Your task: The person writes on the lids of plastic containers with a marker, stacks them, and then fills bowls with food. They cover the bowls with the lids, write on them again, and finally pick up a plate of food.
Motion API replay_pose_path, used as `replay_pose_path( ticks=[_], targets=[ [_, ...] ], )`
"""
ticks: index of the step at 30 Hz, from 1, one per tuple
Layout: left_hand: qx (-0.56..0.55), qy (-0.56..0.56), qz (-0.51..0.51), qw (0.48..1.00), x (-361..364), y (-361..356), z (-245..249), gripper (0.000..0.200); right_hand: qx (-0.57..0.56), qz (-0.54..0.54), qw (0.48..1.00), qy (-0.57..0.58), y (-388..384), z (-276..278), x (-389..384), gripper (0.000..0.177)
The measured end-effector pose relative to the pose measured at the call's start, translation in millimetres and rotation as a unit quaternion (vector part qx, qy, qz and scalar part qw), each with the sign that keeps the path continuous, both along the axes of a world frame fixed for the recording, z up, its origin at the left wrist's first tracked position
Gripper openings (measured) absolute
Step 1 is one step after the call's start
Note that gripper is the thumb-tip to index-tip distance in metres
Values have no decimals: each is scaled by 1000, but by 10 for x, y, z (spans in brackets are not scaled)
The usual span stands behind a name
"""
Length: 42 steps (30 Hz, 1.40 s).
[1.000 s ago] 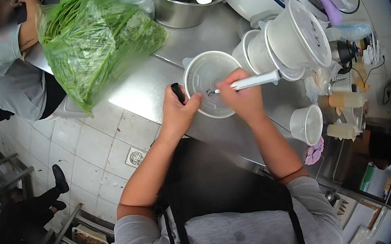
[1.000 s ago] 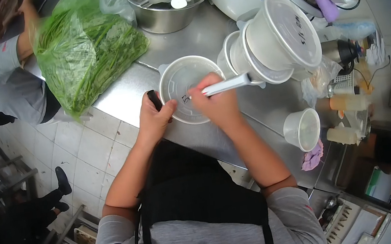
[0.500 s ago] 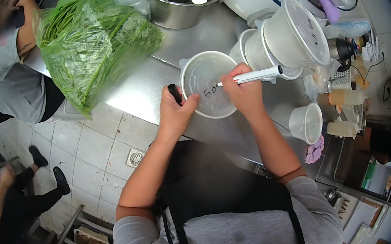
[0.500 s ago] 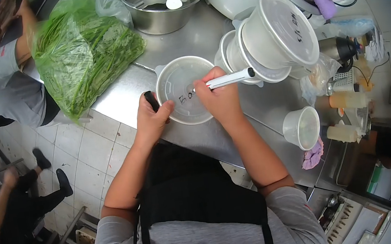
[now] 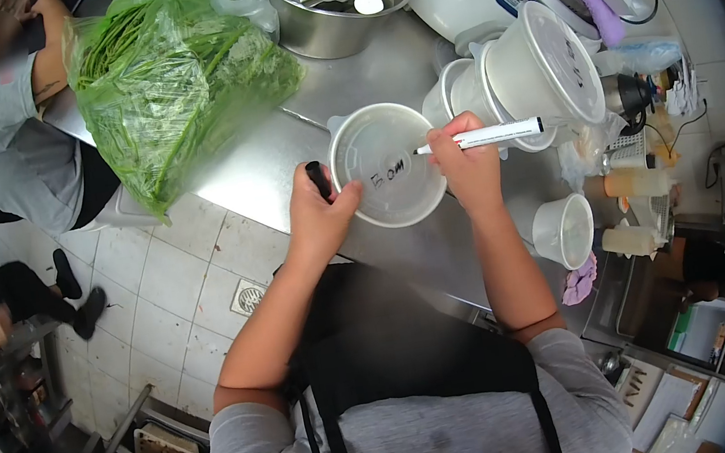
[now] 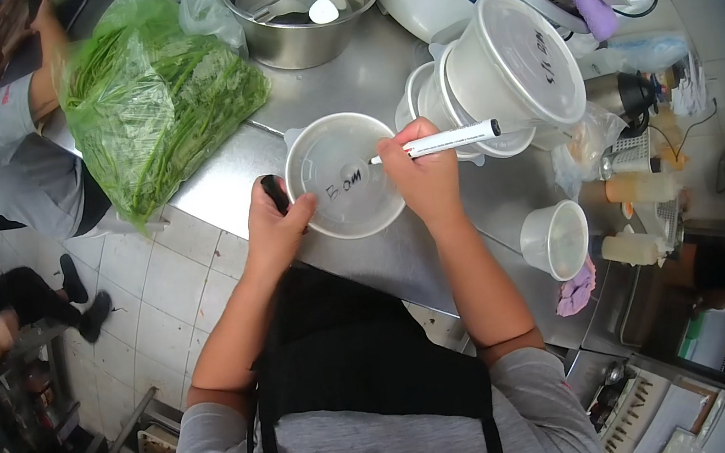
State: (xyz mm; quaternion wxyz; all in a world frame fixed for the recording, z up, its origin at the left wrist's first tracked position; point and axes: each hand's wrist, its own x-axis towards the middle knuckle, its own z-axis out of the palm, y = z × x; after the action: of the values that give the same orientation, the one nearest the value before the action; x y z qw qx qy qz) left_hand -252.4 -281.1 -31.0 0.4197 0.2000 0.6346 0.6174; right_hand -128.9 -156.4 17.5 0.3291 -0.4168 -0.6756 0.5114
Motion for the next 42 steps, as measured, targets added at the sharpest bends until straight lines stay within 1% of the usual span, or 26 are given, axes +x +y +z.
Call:
replay_pose_path(
  ticks=[1,4,7,10,13,14,16,19,23,26,28,31,34,38,42],
  targets=[
    [3,-3,4,1000,-15,-24,20,29,-13,-9,1000,7,-10,23,-3,16],
    [17,-19,7,1000,-18,-50,29,27,-37,22,999,19,-53,-1,-22,16],
    [31,-10,1,999,-26,-63,-32,26,12,51,999,12,-52,-60,-43,15],
    [36,-1,-4,999,-29,-66,-50,25,53,86,994,-50,-29,-83,10,14],
    [32,-23,0,999,-28,-65,18,26,32,50,998,-13,-36,-65,-50,15],
    [31,-34,2,999,-27,-61,38,26,42,53,998,-19,-38,-71,-41,15],
    [29,-31,2,999,-27,-63,24,26,64,60,996,-30,-41,-88,-13,15],
    [34,-6,-2,999,-27,-70,-25,25,44,31,998,-18,-23,-72,-21,15],
    [38,10,-1,999,-26,-69,-53,24,63,30,997,-20,-40,-76,-34,16],
    [23,-22,3,999,-21,-70,-5,26,65,25,997,-23,-11,-71,-27,17],
    [28,-14,6,1000,-22,-65,5,26,63,30,997,-30,14,-104,-6,17],
    [37,-11,10,999,-21,-63,6,26,65,2,998,-19,3,-47,-58,17],
    [36,-15,13,999,-14,-61,8,26,57,8,997,-43,34,-47,-24,17],
    [27,-34,3,999,-24,-69,6,27,49,3,998,-39,48,-72,-10,16],
    [31,-5,2,1000,-25,-66,-7,26,54,14,998,-33,60,-35,-14,17]
  ],
)
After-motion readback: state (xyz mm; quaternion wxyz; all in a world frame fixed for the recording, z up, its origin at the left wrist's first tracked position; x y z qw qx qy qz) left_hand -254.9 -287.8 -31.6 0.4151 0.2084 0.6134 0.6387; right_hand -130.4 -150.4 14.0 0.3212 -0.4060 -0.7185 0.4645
